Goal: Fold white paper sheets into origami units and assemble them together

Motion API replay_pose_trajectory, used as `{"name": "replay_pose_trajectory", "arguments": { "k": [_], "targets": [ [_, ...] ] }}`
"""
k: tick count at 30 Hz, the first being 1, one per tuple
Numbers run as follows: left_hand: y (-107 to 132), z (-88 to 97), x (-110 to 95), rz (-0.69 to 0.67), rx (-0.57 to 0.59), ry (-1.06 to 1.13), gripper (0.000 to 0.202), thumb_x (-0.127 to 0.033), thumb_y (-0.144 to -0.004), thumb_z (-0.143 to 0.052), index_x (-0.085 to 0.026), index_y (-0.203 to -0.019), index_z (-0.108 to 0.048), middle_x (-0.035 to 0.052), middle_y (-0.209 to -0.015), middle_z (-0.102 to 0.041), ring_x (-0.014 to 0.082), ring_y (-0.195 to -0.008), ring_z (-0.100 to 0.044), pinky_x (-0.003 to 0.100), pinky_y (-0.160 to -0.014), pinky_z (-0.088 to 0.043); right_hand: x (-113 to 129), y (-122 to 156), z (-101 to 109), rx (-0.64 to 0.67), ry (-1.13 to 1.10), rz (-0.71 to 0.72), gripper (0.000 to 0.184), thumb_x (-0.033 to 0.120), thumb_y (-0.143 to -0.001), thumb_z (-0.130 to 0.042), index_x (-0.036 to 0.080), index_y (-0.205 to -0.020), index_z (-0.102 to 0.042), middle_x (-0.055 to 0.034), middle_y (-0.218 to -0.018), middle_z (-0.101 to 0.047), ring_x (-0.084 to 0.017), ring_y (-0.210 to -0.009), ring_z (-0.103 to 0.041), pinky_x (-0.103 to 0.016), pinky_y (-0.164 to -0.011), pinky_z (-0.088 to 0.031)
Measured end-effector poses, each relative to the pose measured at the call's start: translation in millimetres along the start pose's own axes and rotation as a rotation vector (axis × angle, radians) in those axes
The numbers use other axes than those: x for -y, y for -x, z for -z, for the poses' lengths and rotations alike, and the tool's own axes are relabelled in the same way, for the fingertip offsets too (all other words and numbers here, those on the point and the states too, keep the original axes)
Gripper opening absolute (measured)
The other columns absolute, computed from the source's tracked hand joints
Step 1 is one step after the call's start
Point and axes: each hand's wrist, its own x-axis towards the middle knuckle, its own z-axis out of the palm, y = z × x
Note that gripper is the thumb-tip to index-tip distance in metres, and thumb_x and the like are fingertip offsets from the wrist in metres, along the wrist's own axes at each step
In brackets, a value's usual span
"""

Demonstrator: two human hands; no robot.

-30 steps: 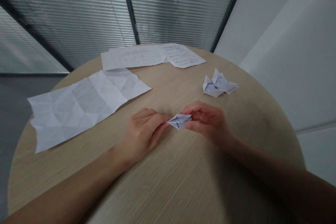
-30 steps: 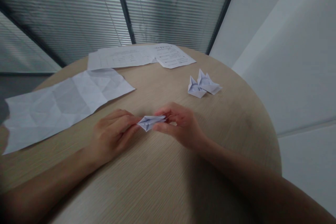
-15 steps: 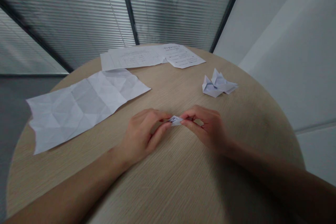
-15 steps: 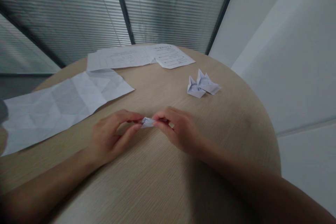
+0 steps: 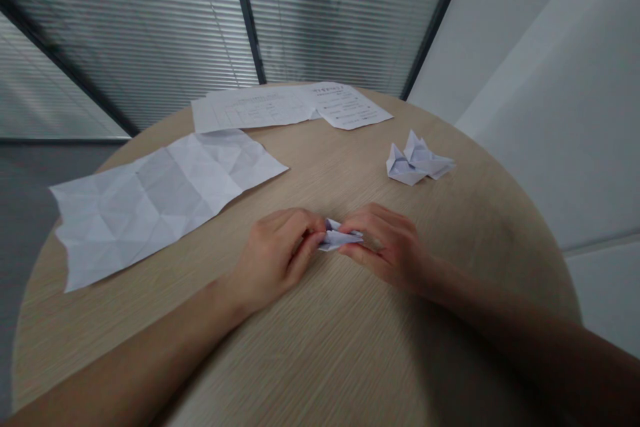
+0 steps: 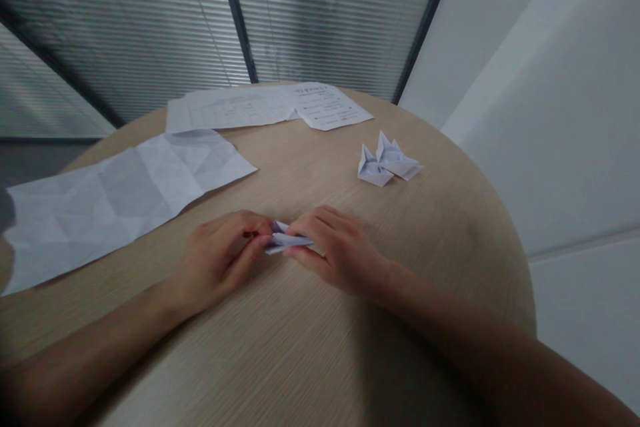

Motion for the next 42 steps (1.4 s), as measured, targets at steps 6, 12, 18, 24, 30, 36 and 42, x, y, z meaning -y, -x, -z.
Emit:
{"name": "replay_pose_trajectory", "arguments": {
  "k": [6, 12, 18, 24, 30, 36, 42],
  "targets": [
    [-2, -0.7, -5, -0.090, 0.003, -0.077, 0.012, -0.014, -0.098, -0.048, -0.017, -0.091, -0.057, 0.0031, -0.084, -0.069, 0.0144, -0.073, -0.064, 0.026, -0.068, -0.052, 8, -2, 1, -0.036, 0.079, 0.021, 0.004, 0.018, -0.092, -0.064, 0.021, -0.090, -0.061, -0.0038, -0.088, -0.069, -0.017, -0.083, -0.064, -0.031, -0.078, -0.053],
    [-2, 2.4, -4, -0.061, -0.084, -0.134, 0.009, -0.010, -0.097, -0.051, -0.017, -0.096, -0.057, 0.0081, -0.107, -0.067, 0.0153, -0.095, -0.066, 0.027, -0.081, -0.055, 8, -5, 9, -0.152, 0.143, -0.007, 0.009, 0.014, -0.088, -0.064, 0.022, -0.084, -0.063, -0.0027, -0.083, -0.060, -0.017, -0.077, -0.057, -0.032, -0.071, -0.050],
    [0, 8.6, 10, -0.010, -0.169, -0.226, 0.014, -0.004, -0.093, -0.053, -0.018, -0.093, -0.054, 0.0041, -0.099, -0.063, 0.0140, -0.089, -0.063, 0.026, -0.077, -0.054, -14, -8, 34, -0.183, 0.155, 0.068, 0.010, 0.015, -0.086, -0.065, 0.023, -0.081, -0.061, -0.0013, -0.079, -0.063, -0.017, -0.074, -0.058, -0.035, -0.070, -0.049],
    [-1, 11.9, 20, 0.033, -0.198, -0.326, 0.012, -0.008, -0.094, -0.052, -0.019, -0.091, -0.052, 0.0036, -0.095, -0.062, 0.0153, -0.083, -0.062, 0.027, -0.070, -0.054, -37, -5, 59, -0.032, 0.269, 0.115, 0.010, 0.018, -0.090, -0.063, 0.023, -0.081, -0.060, -0.0032, -0.082, -0.067, -0.019, -0.079, -0.062, -0.036, -0.075, -0.048],
    [-2, 13.9, 23, 0.037, -0.169, -0.366, 0.011, -0.010, -0.094, -0.049, -0.021, -0.092, -0.051, 0.0050, -0.096, -0.062, 0.0177, -0.083, -0.062, 0.030, -0.068, -0.054, -41, -1, 68, 0.030, 0.352, 0.047, 0.010, 0.024, -0.092, -0.061, 0.022, -0.081, -0.061, -0.0067, -0.093, -0.061, -0.021, -0.087, -0.060, -0.037, -0.077, -0.049],
    [-3, 14.5, 20, 0.080, -0.136, -0.318, 0.010, -0.012, -0.094, -0.047, -0.021, -0.092, -0.050, 0.0049, -0.095, -0.061, 0.0174, -0.082, -0.061, 0.031, -0.068, -0.054, -43, 1, 71, 0.075, 0.356, -0.005, 0.012, 0.027, -0.092, -0.060, 0.023, -0.082, -0.061, -0.0076, -0.097, -0.058, -0.022, -0.090, -0.057, -0.038, -0.077, -0.050],
    [-2, 14.2, 20, 0.064, -0.121, -0.272, 0.011, -0.011, -0.094, -0.049, -0.019, -0.088, -0.054, 0.0047, -0.092, -0.063, 0.0180, -0.083, -0.061, 0.032, -0.072, -0.053, -41, 0, 69, 0.013, 0.356, -0.013, 0.012, 0.027, -0.089, -0.065, 0.023, -0.078, -0.064, -0.0063, -0.094, -0.059, -0.021, -0.086, -0.059, -0.037, -0.074, -0.051]
  ]
}}
